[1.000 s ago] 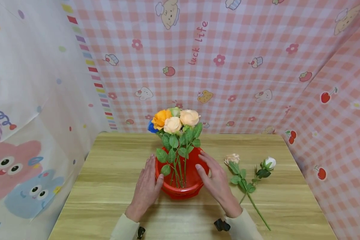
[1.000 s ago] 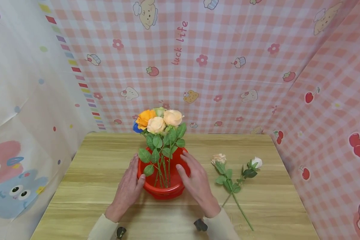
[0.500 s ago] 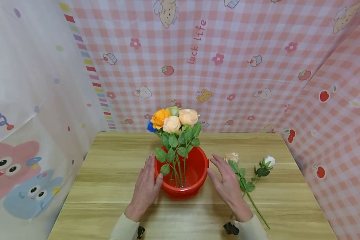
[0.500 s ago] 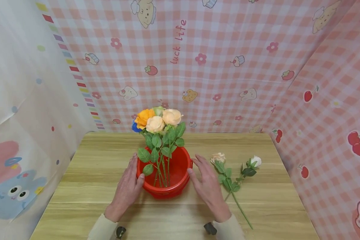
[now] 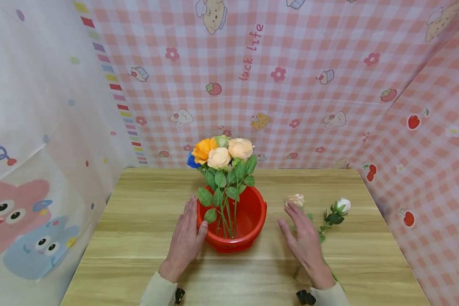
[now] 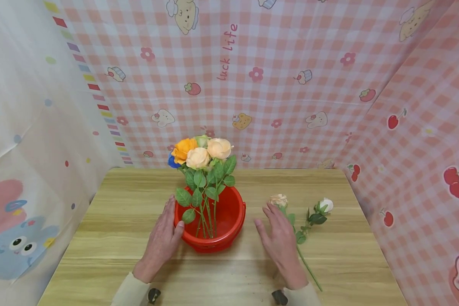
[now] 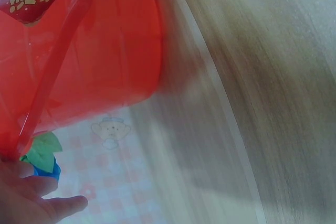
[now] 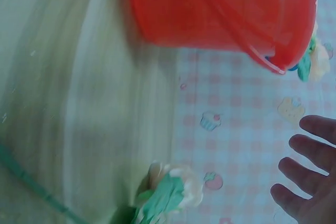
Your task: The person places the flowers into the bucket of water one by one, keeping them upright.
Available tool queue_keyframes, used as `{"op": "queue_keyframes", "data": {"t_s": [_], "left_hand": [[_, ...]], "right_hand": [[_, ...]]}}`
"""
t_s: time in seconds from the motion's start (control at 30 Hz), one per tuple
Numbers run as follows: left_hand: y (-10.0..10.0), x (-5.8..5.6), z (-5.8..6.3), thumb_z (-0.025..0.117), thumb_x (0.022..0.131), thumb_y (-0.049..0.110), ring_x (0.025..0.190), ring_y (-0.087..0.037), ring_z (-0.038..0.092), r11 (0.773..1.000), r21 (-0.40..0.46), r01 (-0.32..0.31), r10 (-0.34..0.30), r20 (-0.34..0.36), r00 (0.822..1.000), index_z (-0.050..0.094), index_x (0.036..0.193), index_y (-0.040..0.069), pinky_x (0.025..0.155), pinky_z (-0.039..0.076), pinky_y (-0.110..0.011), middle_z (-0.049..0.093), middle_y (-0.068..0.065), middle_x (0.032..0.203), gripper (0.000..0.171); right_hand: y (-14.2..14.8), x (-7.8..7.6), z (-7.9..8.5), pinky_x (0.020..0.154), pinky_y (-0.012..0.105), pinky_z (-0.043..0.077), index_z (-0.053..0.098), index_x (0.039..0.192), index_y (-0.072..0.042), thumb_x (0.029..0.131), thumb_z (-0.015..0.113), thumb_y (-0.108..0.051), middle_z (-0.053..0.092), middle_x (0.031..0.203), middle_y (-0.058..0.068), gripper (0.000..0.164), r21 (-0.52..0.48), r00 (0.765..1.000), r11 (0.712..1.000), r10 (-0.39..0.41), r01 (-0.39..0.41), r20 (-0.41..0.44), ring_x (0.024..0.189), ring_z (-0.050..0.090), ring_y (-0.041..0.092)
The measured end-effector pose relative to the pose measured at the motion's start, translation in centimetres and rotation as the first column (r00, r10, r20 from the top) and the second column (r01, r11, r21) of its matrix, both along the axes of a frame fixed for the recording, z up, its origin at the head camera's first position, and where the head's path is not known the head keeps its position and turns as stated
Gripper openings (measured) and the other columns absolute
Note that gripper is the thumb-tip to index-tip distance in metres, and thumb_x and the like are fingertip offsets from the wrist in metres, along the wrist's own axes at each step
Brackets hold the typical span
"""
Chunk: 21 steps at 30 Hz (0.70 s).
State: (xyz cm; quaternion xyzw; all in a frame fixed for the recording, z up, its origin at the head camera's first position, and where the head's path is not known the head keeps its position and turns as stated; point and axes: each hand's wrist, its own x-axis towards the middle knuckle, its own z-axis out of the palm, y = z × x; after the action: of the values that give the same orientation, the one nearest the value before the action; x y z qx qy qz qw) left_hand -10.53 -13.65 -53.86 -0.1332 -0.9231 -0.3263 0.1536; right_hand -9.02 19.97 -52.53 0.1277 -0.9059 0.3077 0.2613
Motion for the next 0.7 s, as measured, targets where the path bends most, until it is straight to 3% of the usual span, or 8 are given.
{"op": "queue_keyframes", "data": {"t_s": [0.7], "left_hand": [[0.1, 0.1, 0.2, 0.046, 0.106, 0.031, 0.151, -0.043, 0.030, 1.000, -0.002, -0.001, 0.001, -0.005, 1.000, 0.022, 0.162, -0.004, 0.115, 0.032, -0.066, 0.023, -0.018, 0.169, 0.070]], "right_hand": [[4.3, 1.7, -2.5, 0.107, 0.065, 0.039, 0.064, 0.128, 0.010, 0.099, 0.067, -0.020, 0.057, 0.141, 0.029, 0.042, 0.036, 0.989, 0.990, -0.141, 0.139, 0.034, 0.132, 0.051, 0.050]]}}
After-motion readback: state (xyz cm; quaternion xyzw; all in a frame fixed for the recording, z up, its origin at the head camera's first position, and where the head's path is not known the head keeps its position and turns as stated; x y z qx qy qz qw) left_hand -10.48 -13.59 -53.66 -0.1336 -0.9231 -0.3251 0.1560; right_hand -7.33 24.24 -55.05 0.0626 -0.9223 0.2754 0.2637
